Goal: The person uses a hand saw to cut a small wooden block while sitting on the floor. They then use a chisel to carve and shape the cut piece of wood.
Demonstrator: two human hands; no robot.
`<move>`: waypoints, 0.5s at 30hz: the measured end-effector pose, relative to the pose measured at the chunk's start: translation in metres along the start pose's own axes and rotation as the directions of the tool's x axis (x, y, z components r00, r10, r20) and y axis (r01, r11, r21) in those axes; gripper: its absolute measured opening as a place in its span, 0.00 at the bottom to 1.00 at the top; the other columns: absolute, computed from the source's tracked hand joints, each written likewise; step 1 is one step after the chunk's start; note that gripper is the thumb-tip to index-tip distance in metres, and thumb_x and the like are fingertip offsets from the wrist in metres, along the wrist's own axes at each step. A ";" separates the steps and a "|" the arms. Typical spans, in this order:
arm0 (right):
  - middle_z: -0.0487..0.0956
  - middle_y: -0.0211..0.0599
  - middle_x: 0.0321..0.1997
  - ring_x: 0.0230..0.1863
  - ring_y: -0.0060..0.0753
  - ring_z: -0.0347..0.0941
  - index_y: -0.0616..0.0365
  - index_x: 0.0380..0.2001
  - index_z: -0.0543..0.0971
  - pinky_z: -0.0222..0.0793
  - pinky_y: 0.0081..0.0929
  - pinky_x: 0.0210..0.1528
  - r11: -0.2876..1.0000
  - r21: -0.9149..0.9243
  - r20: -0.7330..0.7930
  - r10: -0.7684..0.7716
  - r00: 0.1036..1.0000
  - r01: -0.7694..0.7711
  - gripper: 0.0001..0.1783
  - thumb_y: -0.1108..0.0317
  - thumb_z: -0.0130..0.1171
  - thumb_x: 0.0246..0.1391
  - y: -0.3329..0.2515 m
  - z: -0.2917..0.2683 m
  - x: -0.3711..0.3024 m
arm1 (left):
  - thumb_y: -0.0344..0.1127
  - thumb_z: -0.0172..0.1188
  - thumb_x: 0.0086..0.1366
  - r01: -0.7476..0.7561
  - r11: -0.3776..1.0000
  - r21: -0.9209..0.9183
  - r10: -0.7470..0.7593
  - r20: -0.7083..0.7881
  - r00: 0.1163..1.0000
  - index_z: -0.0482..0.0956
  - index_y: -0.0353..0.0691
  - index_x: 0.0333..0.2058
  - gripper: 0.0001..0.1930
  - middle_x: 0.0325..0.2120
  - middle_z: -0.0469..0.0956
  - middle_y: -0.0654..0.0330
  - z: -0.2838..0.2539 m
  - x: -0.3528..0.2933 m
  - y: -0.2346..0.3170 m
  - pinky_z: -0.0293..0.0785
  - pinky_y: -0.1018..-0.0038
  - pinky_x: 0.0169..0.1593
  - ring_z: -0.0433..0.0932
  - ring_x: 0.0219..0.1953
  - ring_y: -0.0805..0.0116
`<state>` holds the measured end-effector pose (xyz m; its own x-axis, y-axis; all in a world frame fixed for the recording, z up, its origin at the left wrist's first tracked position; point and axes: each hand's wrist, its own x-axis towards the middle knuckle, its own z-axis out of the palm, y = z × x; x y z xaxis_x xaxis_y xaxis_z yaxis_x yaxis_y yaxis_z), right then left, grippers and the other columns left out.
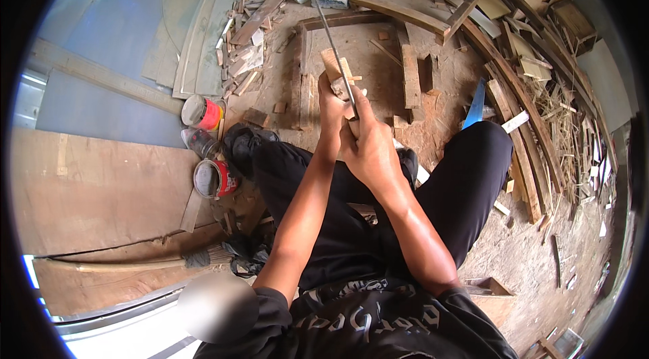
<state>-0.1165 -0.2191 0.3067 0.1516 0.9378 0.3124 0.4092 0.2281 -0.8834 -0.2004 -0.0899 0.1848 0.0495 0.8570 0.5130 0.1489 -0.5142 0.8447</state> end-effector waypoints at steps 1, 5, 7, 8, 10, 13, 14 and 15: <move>0.73 0.53 0.18 0.21 0.54 0.76 0.67 0.68 0.62 0.70 0.39 0.29 1.000 0.025 -0.010 -0.007 1.000 0.007 0.38 0.82 0.56 0.51 -0.003 -0.003 0.000 | 0.32 0.74 0.53 0.000 1.000 0.008 0.000 -0.023 1.000 0.64 0.33 0.51 0.32 0.39 0.78 0.50 0.000 0.003 0.006 0.77 0.63 0.40 0.81 0.38 0.52; 0.74 0.53 0.19 0.22 0.54 0.76 0.68 0.67 0.62 0.71 0.38 0.29 0.998 -0.023 0.048 0.057 0.997 -0.056 0.38 0.81 0.57 0.51 -0.013 -0.007 -0.002 | 0.27 0.70 0.58 0.184 0.983 0.022 -0.184 0.016 0.983 0.66 0.33 0.56 0.29 0.44 0.76 0.53 -0.006 0.001 0.034 0.71 0.64 0.51 0.74 0.45 0.58; 0.74 0.53 0.19 0.22 0.54 0.77 0.68 0.67 0.63 0.71 0.38 0.30 0.994 -0.031 0.081 0.110 0.991 -0.108 0.37 0.80 0.57 0.51 -0.019 -0.009 -0.004 | 0.30 0.72 0.55 0.180 0.981 0.065 -0.179 -0.024 0.984 0.64 0.34 0.51 0.29 0.39 0.79 0.49 -0.007 0.000 0.031 0.76 0.61 0.43 0.81 0.40 0.53; 0.74 0.53 0.19 0.23 0.53 0.77 0.68 0.66 0.63 0.71 0.38 0.30 0.994 -0.033 0.072 0.105 0.992 -0.103 0.37 0.80 0.57 0.50 -0.022 -0.009 -0.005 | 0.31 0.73 0.53 0.180 0.980 0.086 -0.177 -0.042 0.983 0.64 0.35 0.49 0.30 0.36 0.81 0.47 -0.007 -0.001 0.030 0.79 0.60 0.39 0.84 0.37 0.50; 0.75 0.53 0.20 0.24 0.53 0.78 0.68 0.66 0.63 0.71 0.38 0.31 0.995 -0.038 0.050 0.098 0.994 -0.096 0.37 0.79 0.57 0.50 -0.025 -0.008 -0.007 | 0.30 0.72 0.53 0.148 0.980 0.131 -0.140 -0.065 0.988 0.64 0.35 0.49 0.29 0.36 0.81 0.47 -0.004 -0.004 0.028 0.79 0.60 0.39 0.84 0.37 0.49; 0.75 0.54 0.21 0.26 0.54 0.79 0.66 0.66 0.64 0.72 0.39 0.32 0.981 -0.079 0.101 0.183 0.978 -0.176 0.37 0.79 0.57 0.51 -0.035 -0.015 -0.010 | 0.28 0.72 0.53 0.169 0.978 0.124 -0.160 -0.078 0.984 0.64 0.35 0.49 0.29 0.36 0.80 0.47 -0.001 -0.007 0.028 0.79 0.59 0.40 0.83 0.38 0.48; 0.76 0.55 0.22 0.27 0.56 0.79 0.66 0.66 0.64 0.72 0.40 0.33 0.980 -0.075 0.120 0.191 0.974 -0.183 0.36 0.79 0.57 0.52 -0.039 -0.019 -0.009 | 0.28 0.72 0.53 0.188 0.976 0.110 -0.180 -0.080 0.980 0.65 0.35 0.49 0.28 0.36 0.80 0.47 -0.001 -0.009 0.027 0.79 0.59 0.40 0.83 0.38 0.48; 0.76 0.56 0.22 0.28 0.58 0.79 0.65 0.66 0.64 0.72 0.41 0.34 0.979 -0.071 0.138 0.199 0.970 -0.191 0.35 0.79 0.57 0.52 -0.043 -0.023 -0.008 | 0.28 0.72 0.53 0.207 0.974 0.097 -0.199 -0.084 0.976 0.65 0.36 0.49 0.28 0.37 0.80 0.47 -0.001 -0.010 0.027 0.79 0.59 0.41 0.83 0.39 0.48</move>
<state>-0.1148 -0.2426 0.3499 0.1043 0.9914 0.0785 0.4359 0.0254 -0.8996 -0.1978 -0.1118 0.2026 -0.0644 0.9361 0.3458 0.2511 -0.3202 0.9135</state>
